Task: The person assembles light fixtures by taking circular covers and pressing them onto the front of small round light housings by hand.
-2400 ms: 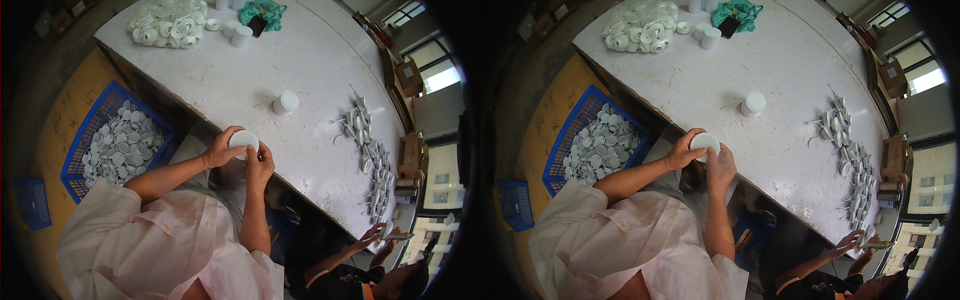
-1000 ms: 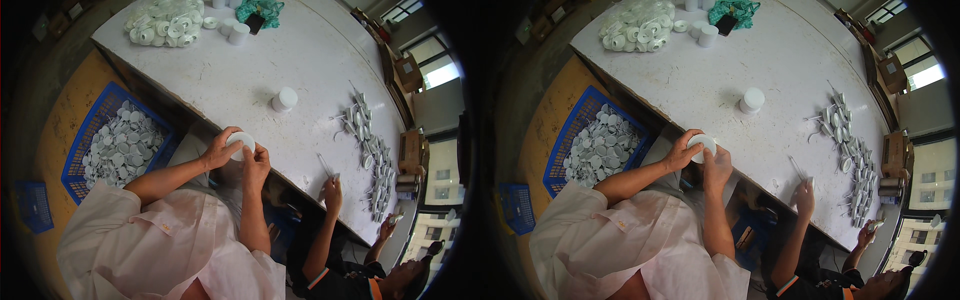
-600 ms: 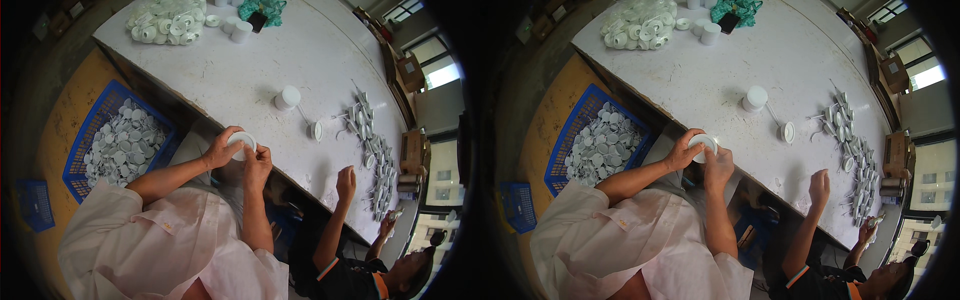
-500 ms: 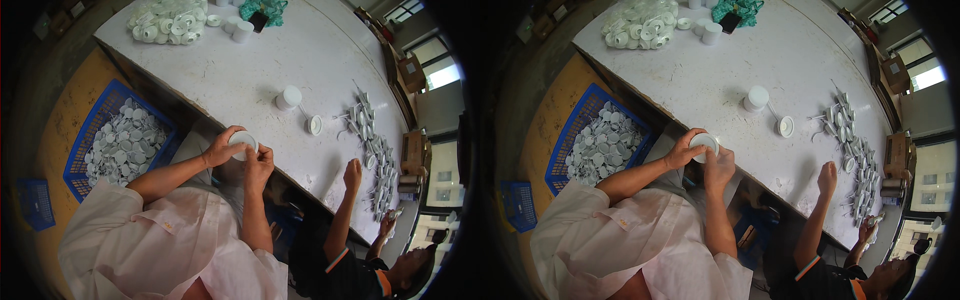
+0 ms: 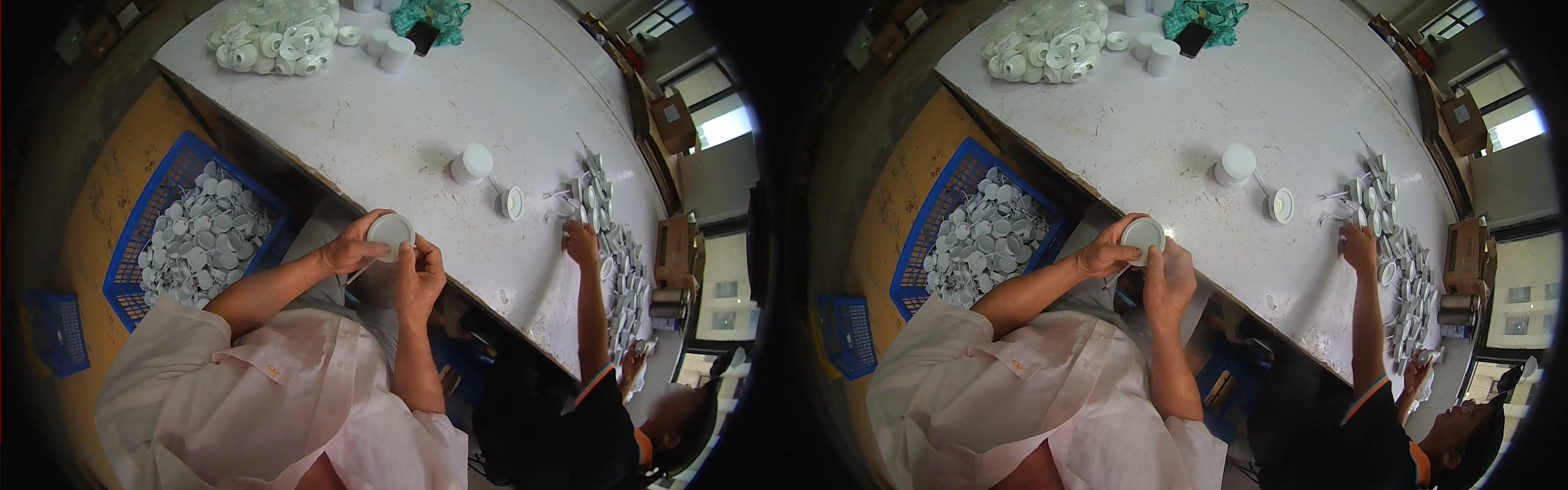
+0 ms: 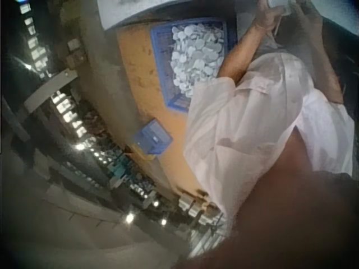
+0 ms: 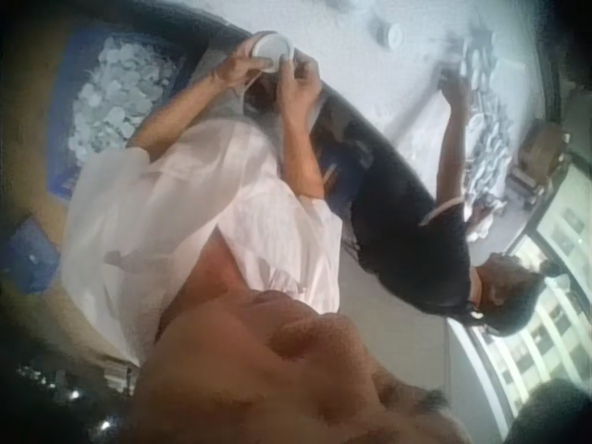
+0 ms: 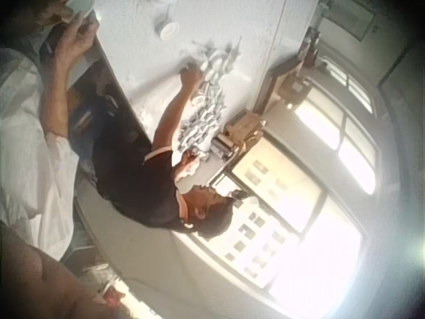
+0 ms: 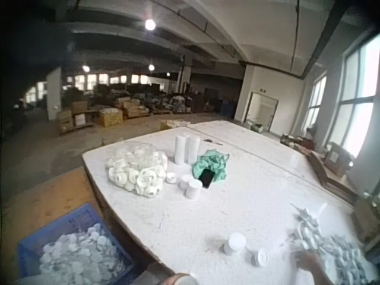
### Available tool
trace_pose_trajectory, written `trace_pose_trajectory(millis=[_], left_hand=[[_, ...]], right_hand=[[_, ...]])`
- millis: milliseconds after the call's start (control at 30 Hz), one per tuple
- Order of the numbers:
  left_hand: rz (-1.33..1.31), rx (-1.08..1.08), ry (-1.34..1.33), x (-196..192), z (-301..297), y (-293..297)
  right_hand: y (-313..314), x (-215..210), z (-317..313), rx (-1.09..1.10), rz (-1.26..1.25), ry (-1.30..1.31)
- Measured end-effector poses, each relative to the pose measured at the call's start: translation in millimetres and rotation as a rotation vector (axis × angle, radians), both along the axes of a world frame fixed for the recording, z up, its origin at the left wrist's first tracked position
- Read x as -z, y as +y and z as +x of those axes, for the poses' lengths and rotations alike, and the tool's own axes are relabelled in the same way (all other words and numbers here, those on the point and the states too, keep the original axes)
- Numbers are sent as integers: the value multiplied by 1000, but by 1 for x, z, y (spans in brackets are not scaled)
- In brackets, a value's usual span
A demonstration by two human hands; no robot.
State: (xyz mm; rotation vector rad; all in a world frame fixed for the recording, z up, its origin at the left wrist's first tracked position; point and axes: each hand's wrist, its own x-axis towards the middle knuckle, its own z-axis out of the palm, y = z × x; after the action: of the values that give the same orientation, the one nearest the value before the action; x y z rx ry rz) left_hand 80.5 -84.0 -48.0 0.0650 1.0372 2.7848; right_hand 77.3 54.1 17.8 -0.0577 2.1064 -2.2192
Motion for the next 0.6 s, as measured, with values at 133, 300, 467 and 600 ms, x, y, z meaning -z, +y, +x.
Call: trace_pose_trajectory(millis=[133, 300, 467, 600], left_hand=[[-145, -142, -162, -2, 21, -40], [-458, -433, -399, 42, 78, -142], [-652, -700, -713, 117, 155, -246], [-643, -899, -904, 184, 236, -321]], right_hand=[[25, 20, -29, 155, 40, 46], [85, 45, -103, 465, 523, 332], [124, 67, -169, 490, 842, 476], [122, 57, -196, 380, 795, 381]])
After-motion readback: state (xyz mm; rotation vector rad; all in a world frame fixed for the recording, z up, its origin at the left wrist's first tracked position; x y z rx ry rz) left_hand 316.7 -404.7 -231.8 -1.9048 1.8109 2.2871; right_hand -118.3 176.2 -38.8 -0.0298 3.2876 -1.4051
